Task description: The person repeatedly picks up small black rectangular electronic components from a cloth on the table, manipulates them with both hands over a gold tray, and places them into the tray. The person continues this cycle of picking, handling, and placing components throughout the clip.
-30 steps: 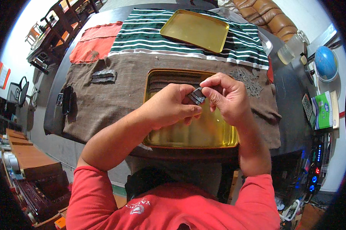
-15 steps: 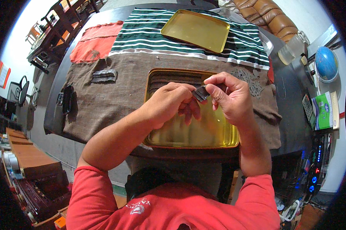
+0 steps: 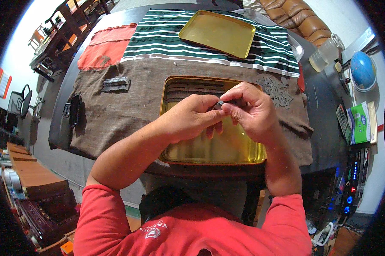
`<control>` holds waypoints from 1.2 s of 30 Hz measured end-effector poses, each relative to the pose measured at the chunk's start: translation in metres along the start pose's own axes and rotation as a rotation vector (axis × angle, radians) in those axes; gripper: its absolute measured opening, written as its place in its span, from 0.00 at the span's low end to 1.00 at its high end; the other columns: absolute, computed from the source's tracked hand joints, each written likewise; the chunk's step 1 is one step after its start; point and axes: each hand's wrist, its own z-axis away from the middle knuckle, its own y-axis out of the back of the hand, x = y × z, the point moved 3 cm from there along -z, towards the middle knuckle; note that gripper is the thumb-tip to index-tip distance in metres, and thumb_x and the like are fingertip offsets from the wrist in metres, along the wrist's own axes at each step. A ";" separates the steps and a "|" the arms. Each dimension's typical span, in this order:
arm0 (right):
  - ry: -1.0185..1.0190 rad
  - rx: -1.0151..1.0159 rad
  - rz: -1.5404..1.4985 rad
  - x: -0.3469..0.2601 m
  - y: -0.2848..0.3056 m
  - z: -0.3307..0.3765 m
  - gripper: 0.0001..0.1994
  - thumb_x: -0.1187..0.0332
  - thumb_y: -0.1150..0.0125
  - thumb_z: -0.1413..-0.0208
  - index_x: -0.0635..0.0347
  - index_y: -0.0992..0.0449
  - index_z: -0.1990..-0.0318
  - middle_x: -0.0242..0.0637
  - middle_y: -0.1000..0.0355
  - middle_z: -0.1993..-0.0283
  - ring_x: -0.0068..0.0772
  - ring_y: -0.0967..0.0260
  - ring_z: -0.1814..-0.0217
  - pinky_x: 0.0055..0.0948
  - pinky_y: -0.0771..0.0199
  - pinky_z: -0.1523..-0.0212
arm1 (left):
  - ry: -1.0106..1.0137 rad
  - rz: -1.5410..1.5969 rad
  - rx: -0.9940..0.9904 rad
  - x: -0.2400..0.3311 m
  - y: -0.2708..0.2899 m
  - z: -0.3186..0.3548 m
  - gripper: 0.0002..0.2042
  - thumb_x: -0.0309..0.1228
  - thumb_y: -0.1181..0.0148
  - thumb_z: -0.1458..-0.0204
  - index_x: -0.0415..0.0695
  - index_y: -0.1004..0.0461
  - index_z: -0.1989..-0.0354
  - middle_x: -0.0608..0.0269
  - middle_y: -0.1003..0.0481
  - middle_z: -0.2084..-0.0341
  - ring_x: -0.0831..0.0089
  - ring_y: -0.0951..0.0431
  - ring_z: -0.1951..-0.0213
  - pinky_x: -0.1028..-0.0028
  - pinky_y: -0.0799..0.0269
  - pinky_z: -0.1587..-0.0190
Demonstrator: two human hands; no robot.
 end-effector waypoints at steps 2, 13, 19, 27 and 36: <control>0.068 0.014 0.120 -0.003 0.010 -0.001 0.05 0.77 0.33 0.40 0.63 0.20 0.58 0.31 0.26 0.60 0.16 0.29 0.67 0.19 0.28 0.67 | -0.058 -0.011 0.140 0.000 0.003 -0.001 0.13 0.32 0.45 0.31 0.37 0.28 0.46 0.61 0.21 0.63 0.77 0.22 0.63 0.75 0.24 0.61; -0.011 -0.256 0.599 0.017 0.025 -0.013 0.08 0.72 0.33 0.45 0.63 0.21 0.59 0.48 0.24 0.59 0.52 0.25 0.54 0.41 0.25 0.51 | -0.208 -0.139 0.433 0.005 0.017 -0.003 0.14 0.29 0.40 0.36 0.34 0.28 0.46 0.62 0.22 0.63 0.78 0.23 0.63 0.76 0.25 0.60; -0.018 -0.248 0.677 0.027 0.017 -0.025 0.09 0.72 0.34 0.44 0.65 0.21 0.57 0.49 0.24 0.59 0.53 0.26 0.54 0.41 0.26 0.51 | -0.219 -0.134 0.439 0.001 0.019 -0.004 0.14 0.28 0.39 0.38 0.35 0.27 0.47 0.64 0.22 0.64 0.78 0.23 0.62 0.76 0.25 0.61; 0.009 -0.248 0.692 0.029 0.010 -0.027 0.11 0.72 0.35 0.43 0.66 0.21 0.54 0.50 0.24 0.57 0.55 0.26 0.51 0.42 0.26 0.48 | -0.230 -0.151 0.430 0.001 0.019 -0.004 0.13 0.28 0.39 0.38 0.35 0.26 0.49 0.64 0.23 0.64 0.78 0.23 0.63 0.74 0.24 0.62; 0.083 -0.157 0.676 0.024 0.009 -0.021 0.14 0.73 0.33 0.45 0.67 0.21 0.52 0.49 0.25 0.54 0.55 0.26 0.52 0.40 0.25 0.49 | -0.251 -0.121 0.441 0.000 0.019 -0.005 0.13 0.28 0.38 0.40 0.34 0.25 0.51 0.60 0.21 0.65 0.76 0.21 0.64 0.74 0.24 0.61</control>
